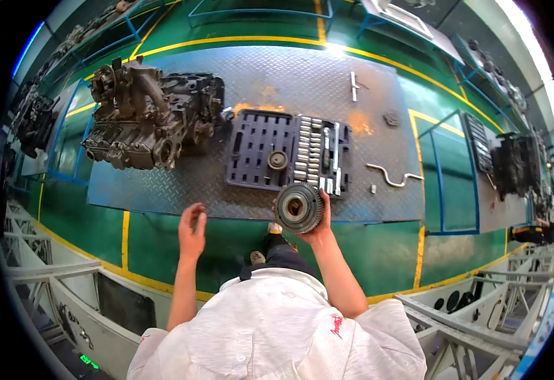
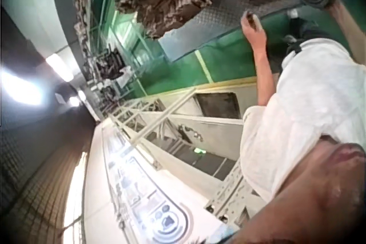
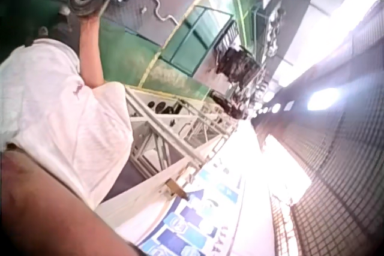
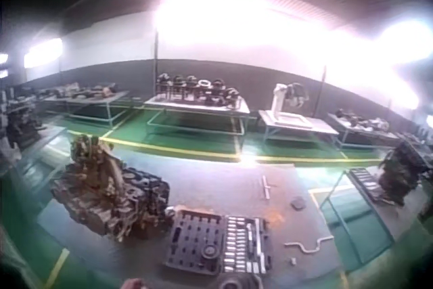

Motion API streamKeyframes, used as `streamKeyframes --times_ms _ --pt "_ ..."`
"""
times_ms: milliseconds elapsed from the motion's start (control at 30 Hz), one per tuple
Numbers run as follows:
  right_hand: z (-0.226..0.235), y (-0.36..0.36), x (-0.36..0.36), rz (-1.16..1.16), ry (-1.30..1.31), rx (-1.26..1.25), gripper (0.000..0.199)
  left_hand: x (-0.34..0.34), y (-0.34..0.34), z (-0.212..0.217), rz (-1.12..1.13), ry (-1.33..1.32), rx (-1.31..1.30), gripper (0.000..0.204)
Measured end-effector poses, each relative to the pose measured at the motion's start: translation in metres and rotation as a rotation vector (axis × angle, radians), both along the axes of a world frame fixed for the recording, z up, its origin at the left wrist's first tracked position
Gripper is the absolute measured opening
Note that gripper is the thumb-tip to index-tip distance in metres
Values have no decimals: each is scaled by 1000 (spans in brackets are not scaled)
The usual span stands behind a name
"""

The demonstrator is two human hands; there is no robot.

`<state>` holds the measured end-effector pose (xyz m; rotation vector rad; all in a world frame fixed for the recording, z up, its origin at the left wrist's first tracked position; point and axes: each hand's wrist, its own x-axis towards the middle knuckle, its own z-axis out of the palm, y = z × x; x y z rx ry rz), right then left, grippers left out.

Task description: The person fits and removes gears on an engine assembly by hand, retrieves components from a shelf, closes a socket set case, and handles a set of hex keys.

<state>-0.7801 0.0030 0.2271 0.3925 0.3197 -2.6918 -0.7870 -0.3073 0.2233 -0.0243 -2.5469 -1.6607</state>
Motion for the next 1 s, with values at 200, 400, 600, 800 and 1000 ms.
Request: streamKeyframes --times_ms 200,400,600,800,1000 --pt "-52 -32 -148 30 -70 -43 70 -110 -42 73 284 462 -591 28" --pt "-74 -67 -258 41 -202 -59 56 -231 -82 80 389 552 -803 38" --pt "-91 -104 -357 45 -273 67 43 -265 -97 34 504 523 -670 37" --pt "-121 -146 -440 75 -340 78 42 -265 -99 32 572 433 -487 37" --pt "-144 -176 -485 109 -447 163 46 -268 -112 35 536 389 -461 38"
